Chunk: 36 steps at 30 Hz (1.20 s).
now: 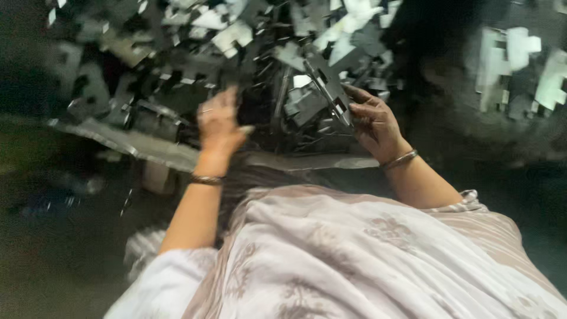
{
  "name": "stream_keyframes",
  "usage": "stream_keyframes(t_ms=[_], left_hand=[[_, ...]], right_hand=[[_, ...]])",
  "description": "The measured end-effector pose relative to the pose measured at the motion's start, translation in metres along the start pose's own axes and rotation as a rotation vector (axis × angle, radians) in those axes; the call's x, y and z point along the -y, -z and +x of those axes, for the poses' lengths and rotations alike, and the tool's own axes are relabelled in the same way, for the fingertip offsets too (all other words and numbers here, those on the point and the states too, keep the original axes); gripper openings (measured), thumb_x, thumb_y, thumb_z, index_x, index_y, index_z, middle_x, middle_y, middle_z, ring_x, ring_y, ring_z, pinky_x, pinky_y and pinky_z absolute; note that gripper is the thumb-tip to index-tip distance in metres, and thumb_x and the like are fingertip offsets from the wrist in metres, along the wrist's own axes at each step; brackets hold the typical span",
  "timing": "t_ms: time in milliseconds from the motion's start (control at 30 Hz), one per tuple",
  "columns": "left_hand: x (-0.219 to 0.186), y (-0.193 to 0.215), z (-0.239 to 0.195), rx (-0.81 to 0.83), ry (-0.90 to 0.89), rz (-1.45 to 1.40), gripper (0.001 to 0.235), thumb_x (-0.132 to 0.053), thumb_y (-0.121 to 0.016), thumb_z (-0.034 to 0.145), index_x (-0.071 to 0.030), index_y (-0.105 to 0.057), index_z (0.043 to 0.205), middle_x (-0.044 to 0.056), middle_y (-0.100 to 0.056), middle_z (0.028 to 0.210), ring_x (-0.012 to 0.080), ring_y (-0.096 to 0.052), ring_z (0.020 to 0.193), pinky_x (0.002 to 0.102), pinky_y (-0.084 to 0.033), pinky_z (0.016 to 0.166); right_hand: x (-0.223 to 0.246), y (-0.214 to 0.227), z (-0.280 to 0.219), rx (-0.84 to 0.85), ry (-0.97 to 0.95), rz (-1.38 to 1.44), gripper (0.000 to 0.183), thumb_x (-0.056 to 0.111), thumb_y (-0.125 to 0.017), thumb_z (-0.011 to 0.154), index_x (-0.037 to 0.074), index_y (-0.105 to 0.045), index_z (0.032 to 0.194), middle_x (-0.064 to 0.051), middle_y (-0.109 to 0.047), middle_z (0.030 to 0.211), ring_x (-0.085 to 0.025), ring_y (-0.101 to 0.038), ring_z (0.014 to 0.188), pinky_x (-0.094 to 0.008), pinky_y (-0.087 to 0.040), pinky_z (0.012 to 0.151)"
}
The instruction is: The person sits on the floor and repeatedly picks up small metal brackets from a large pile, briefly inspects them, and places them back into the pile. The hands move continuously through the pile, handling individual pieces one at a time.
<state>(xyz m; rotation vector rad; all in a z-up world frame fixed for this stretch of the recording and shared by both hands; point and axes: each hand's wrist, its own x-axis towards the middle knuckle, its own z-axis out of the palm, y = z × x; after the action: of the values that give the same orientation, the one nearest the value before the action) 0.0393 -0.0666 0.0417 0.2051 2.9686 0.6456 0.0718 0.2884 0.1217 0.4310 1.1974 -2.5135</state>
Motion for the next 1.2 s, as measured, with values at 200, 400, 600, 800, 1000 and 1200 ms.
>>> stream_keyframes(t_ms=[200, 400, 600, 800, 1000, 1200], left_hand=[[0.095, -0.031, 0.008, -0.232, -0.272, 0.263, 0.063, -0.011, -0.080, 0.078, -0.013, -0.065, 0.139, 0.011, -0.058, 0.145, 0.0291, -0.058, 0.130, 0.050, -0.034, 0.121], [0.093, -0.025, 0.011, -0.414, -0.430, 0.230, 0.036, -0.006, -0.071, 0.092, -0.012, -0.064, 0.127, 0.007, -0.065, 0.134, 0.0290, -0.061, 0.123, 0.048, -0.042, 0.106], [0.046, -0.007, 0.019, -0.515, -0.387, 0.197, 0.035, 0.000, -0.069, 0.086, -0.015, -0.063, 0.117, 0.006, -0.062, 0.099, 0.0280, -0.063, 0.097, 0.047, -0.045, 0.097], [-0.012, -0.015, 0.006, -0.380, -0.313, -0.670, 0.027, -0.006, -0.075, 0.094, -0.013, -0.062, 0.117, 0.004, -0.071, 0.110, 0.0263, -0.069, 0.098, 0.042, -0.051, 0.093], [0.025, 0.008, -0.015, -0.316, 0.209, -2.204, 0.030, -0.027, -0.065, 0.093, -0.017, -0.057, 0.120, 0.004, -0.063, 0.129, 0.0238, -0.072, 0.109, 0.048, -0.062, 0.089], [0.043, 0.036, 0.001, -0.153, 0.053, -2.165, 0.035, -0.019, -0.061, 0.105, -0.009, -0.059, 0.138, 0.011, -0.065, 0.139, 0.0253, -0.070, 0.113, 0.041, -0.062, 0.097]], right_hand=[[0.091, 0.162, -0.002, -0.465, 0.928, -1.112, 0.036, -0.001, -0.063, 0.118, -0.008, -0.047, 0.149, -0.017, -0.059, 0.129, -0.023, -0.067, 0.114, -0.033, -0.066, 0.097], [0.168, 0.275, 0.012, -0.832, 0.826, -2.320, 0.067, -0.021, -0.048, 0.090, -0.016, -0.033, 0.155, -0.023, -0.057, 0.124, -0.029, -0.063, 0.109, -0.036, -0.059, 0.100], [0.133, 0.134, 0.028, -0.458, 0.845, -2.340, 0.053, -0.004, -0.072, 0.094, -0.013, -0.052, 0.143, -0.033, -0.049, 0.141, -0.045, -0.053, 0.131, -0.044, -0.048, 0.112], [-0.020, -0.009, 0.083, 0.470, 0.753, -2.271, 0.082, -0.005, -0.075, 0.065, 0.011, -0.058, 0.144, -0.018, -0.055, 0.147, -0.037, -0.049, 0.137, -0.050, -0.037, 0.113], [-0.046, 0.006, 0.098, 0.598, 0.654, -2.293, 0.064, 0.011, -0.074, 0.079, 0.006, -0.056, 0.140, -0.020, -0.060, 0.135, -0.038, -0.054, 0.129, -0.058, -0.036, 0.114], [-0.011, 0.013, 0.075, 0.370, 0.731, -1.945, 0.035, -0.007, -0.073, 0.085, 0.005, -0.072, 0.118, -0.018, -0.069, 0.113, -0.034, -0.068, 0.107, -0.050, -0.056, 0.093]])
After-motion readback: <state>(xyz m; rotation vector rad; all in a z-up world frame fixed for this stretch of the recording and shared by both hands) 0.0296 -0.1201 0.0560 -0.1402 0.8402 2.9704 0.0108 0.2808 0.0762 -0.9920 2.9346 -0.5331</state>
